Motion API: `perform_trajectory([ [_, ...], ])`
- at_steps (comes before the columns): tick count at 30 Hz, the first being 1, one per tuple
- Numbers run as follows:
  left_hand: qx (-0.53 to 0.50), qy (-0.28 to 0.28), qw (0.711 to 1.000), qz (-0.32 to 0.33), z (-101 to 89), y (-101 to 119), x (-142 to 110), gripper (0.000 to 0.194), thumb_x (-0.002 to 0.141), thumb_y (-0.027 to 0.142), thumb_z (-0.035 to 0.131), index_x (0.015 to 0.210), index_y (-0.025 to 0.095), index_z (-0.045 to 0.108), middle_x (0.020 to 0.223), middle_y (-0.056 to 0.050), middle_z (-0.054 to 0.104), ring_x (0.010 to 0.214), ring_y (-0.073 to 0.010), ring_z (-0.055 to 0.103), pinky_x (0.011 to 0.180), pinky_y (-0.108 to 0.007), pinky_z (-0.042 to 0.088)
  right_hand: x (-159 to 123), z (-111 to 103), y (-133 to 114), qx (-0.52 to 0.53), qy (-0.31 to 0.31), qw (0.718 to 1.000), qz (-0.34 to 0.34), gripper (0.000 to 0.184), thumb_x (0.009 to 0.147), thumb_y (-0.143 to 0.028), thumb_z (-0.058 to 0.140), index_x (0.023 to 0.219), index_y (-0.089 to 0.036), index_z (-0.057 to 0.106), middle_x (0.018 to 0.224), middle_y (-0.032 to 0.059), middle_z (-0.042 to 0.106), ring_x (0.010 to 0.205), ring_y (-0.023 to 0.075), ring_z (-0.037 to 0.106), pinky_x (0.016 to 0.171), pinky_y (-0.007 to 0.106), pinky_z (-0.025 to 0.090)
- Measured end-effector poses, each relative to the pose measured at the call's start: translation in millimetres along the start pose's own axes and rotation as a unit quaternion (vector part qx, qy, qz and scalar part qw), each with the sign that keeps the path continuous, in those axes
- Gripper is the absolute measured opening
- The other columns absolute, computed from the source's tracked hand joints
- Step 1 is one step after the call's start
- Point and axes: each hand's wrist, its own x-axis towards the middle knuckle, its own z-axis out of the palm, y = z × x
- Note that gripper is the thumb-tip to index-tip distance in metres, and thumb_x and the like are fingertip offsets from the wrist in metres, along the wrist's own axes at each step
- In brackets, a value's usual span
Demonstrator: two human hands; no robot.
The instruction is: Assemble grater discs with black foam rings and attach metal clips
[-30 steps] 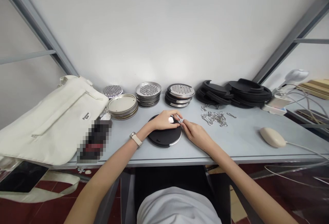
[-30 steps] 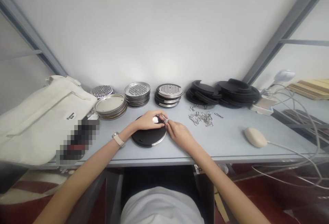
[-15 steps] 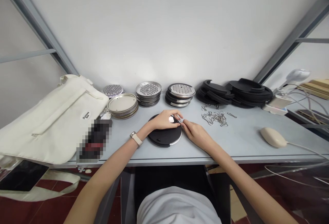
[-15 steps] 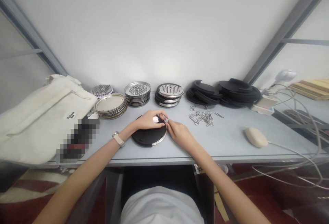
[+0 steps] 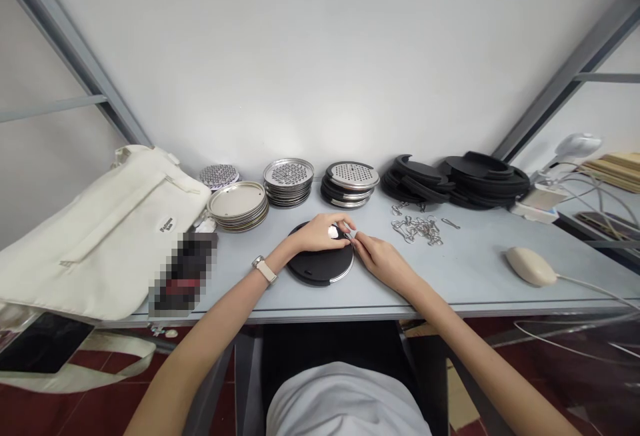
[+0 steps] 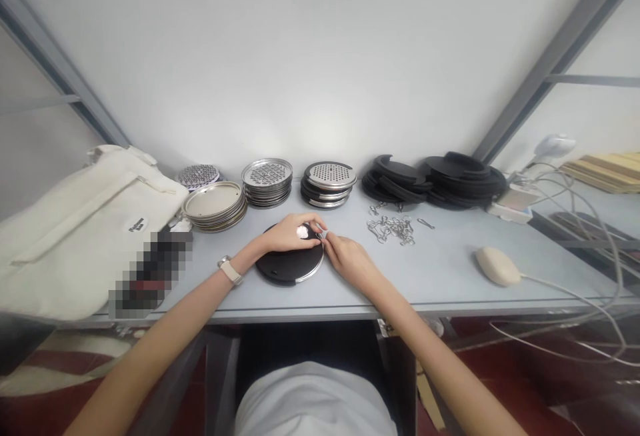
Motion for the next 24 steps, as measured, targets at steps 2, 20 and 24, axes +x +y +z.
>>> perform_trajectory([
  [2, 0.001, 0.0, 1.0, 0.002, 0.0, -0.7, 0.0, 0.03, 0.072, 0.018, 0.068, 0.101, 0.017, 0.062, 0.092, -0.002, 0.066, 0.091, -0.0157, 0.061, 0.087, -0.027, 0.045, -0.2, 0.3, 0.4, 0.0, -0.001, 1.0, 0.002, 0.025, 0.099, -0.03, 0.029, 0.082, -0.021, 0.046, 0.07, 0.0032, 0.061, 0.058, 0.0168, 0.055, 0.056, 0.026, 0.033],
  [20, 0.004, -0.002, 1.0, 0.001, -0.3, -1.7, -0.3, 0.031, 0.073, 0.02, 0.068, 0.103, 0.017, 0.061, 0.092, -0.003, 0.066, 0.091, -0.0153, 0.062, 0.087, -0.026, 0.045, 1.1, 0.7, 0.1, 0.014, -0.003, 1.0, 0.015, 0.024, 0.099, -0.031, 0.029, 0.081, -0.022, 0.042, 0.069, 0.002, 0.059, 0.058, 0.0164, 0.054, 0.056, 0.025, 0.033],
  [24, 0.008, -0.001, 1.0, -0.001, -0.6, -2.1, -0.2, 0.031, 0.073, 0.022, 0.068, 0.103, 0.016, 0.061, 0.091, -0.003, 0.066, 0.091, -0.0148, 0.062, 0.086, -0.026, 0.045, 0.5, 1.3, 0.2, 0.029, -0.001, 0.999, 0.025, 0.024, 0.099, -0.032, 0.028, 0.08, -0.022, 0.041, 0.068, 0.0014, 0.058, 0.057, 0.0162, 0.054, 0.056, 0.025, 0.032],
])
